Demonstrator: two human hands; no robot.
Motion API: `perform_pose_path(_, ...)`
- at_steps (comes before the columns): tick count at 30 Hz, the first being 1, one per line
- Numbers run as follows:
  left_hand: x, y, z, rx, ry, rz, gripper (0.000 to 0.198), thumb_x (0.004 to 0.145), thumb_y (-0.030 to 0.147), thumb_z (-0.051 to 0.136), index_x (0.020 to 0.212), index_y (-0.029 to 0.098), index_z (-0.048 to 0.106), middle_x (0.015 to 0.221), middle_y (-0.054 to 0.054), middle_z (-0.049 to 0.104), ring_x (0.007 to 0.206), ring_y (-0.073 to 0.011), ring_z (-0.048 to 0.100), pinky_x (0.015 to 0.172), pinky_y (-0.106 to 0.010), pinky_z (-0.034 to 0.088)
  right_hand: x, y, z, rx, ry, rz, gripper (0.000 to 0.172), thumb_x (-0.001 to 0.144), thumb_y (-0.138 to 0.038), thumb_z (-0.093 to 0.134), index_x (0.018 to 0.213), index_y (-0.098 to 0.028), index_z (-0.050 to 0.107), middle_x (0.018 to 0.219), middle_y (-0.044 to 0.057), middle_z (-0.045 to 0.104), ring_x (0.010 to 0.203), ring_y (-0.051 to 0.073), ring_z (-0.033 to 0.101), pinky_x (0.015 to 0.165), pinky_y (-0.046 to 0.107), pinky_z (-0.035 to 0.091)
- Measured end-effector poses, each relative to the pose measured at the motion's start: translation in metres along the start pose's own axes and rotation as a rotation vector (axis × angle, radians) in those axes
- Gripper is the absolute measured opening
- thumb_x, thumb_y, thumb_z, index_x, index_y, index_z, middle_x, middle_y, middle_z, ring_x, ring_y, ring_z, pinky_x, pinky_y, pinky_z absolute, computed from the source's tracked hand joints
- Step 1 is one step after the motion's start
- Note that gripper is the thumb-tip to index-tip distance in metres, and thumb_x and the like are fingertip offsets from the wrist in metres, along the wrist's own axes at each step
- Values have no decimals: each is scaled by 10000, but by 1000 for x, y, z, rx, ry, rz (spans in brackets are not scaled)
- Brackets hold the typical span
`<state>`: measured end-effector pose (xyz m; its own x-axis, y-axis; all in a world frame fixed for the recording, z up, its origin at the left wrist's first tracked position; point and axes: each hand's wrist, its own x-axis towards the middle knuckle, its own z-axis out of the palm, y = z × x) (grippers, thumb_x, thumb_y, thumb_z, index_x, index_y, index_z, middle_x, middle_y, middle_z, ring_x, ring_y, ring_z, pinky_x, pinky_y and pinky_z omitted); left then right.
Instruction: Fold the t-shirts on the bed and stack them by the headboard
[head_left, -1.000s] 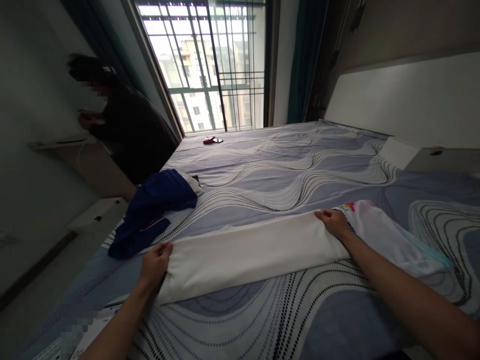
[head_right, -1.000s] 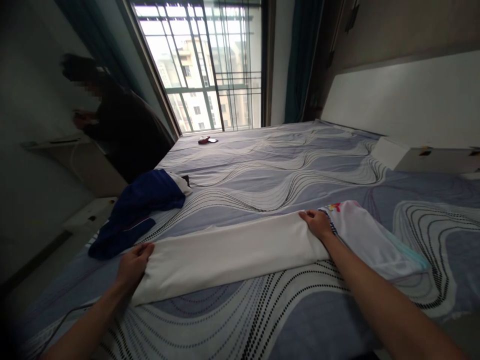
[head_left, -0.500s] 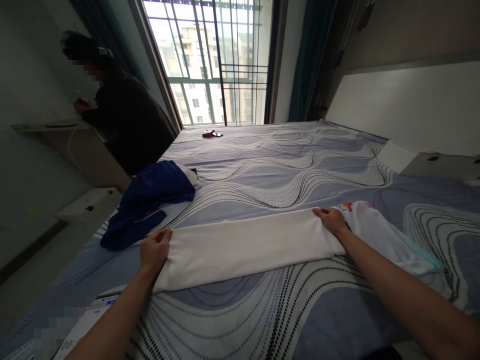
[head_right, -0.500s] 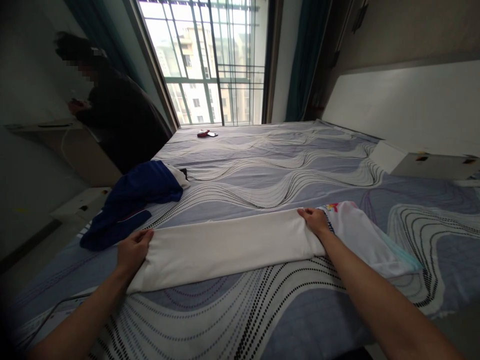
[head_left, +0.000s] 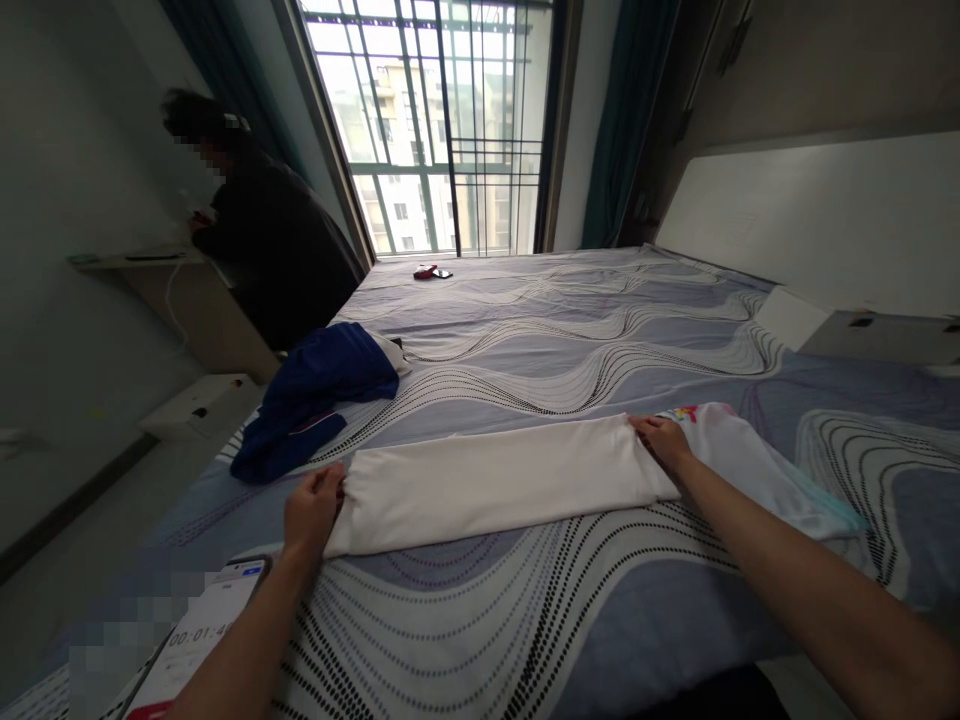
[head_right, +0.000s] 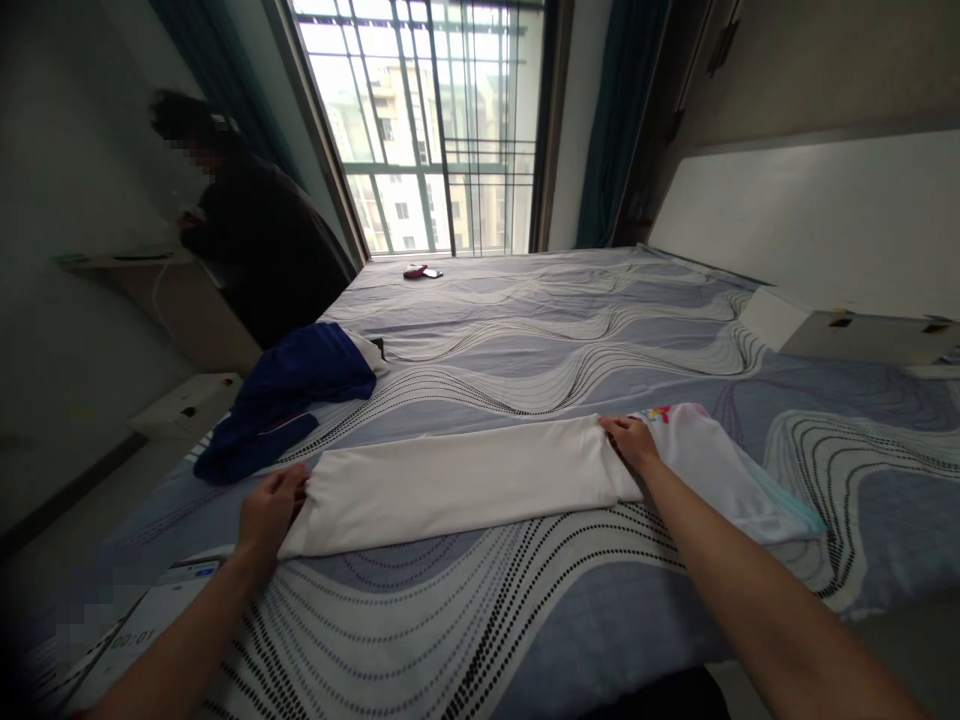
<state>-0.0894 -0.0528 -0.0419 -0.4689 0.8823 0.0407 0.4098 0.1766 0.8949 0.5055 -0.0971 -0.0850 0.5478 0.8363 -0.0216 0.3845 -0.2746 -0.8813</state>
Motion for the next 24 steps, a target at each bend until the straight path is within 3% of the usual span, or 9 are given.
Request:
perform_pose_path(3, -37, -11, -18, -58, 15, -19, 609, 723, 560, 612, 1169, 147, 650, 1006, -102, 743, 899, -262, 702, 834, -393, 556, -26, 5, -10, 64, -1, 23, 426, 759, -566, 575, 822, -163, 698, 752, 77, 724, 632, 188, 647, 549, 275, 497)
perform_pose_path(6, -66, -15, -32, 96, -7, -15, 595, 741, 579, 592, 1183, 184, 647, 1097, -105, 722, 1012, -297, 673, 926, -444, 520, -61, 13, -21, 58, 26, 32, 435, 756, -574, 583, 844, -167, 707, 746, 69, 725, 644, 197, 652, 547, 276, 491)
perform_pose_path(10, -86, 1, -30, 251, -42, -25, 748, 779, 624, 530, 1363, 158, 502, 1220, -148, 671, 1071, -338, 650, 965, -505, 489, -105, 17, -25, 11, 79, 29, 503, 746, -637, 589, 891, -175, 728, 774, 67, 734, 725, 227, 673, 615, 294, 495)
perform_pose_path(13, -90, 18, -13, 427, -30, 38, 835, 833, 656, 413, 1437, 80, 385, 1264, -218, 623, 1167, -397, 589, 966, -549, 469, -121, 8, -16, -175, 90, 50, 529, 766, -657, 575, 937, -179, 724, 860, 86, 741, 825, 246, 679, 717, 318, 487)
perform_pose_path(17, -78, 27, 0, 607, -67, 87, 754, 907, 588, 215, 1402, 57, 418, 1303, -271, 573, 1115, -418, 612, 899, -524, 489, -118, -13, -7, -357, 25, 92, 355, 780, -519, 610, 806, -183, 723, 813, 99, 723, 783, 254, 660, 717, 344, 458)
perform_pose_path(20, -62, 27, -7, 649, -148, 148, 690, 930, 515, 133, 1347, 95, 487, 1135, -229, 665, 997, -372, 668, 878, -463, 494, -115, -26, -11, -319, -5, 66, 278, 765, -425, 607, 657, -185, 694, 677, 69, 680, 710, 231, 634, 682, 328, 453)
perform_pose_path(24, -59, 26, -29, 639, -146, 267, 653, 934, 484, 152, 1315, 100, 518, 971, -190, 706, 913, -348, 685, 856, -432, 496, -130, -28, -23, -267, -52, 1, 286, 742, -440, 598, 662, -186, 703, 620, 35, 649, 721, 225, 621, 665, 309, 454)
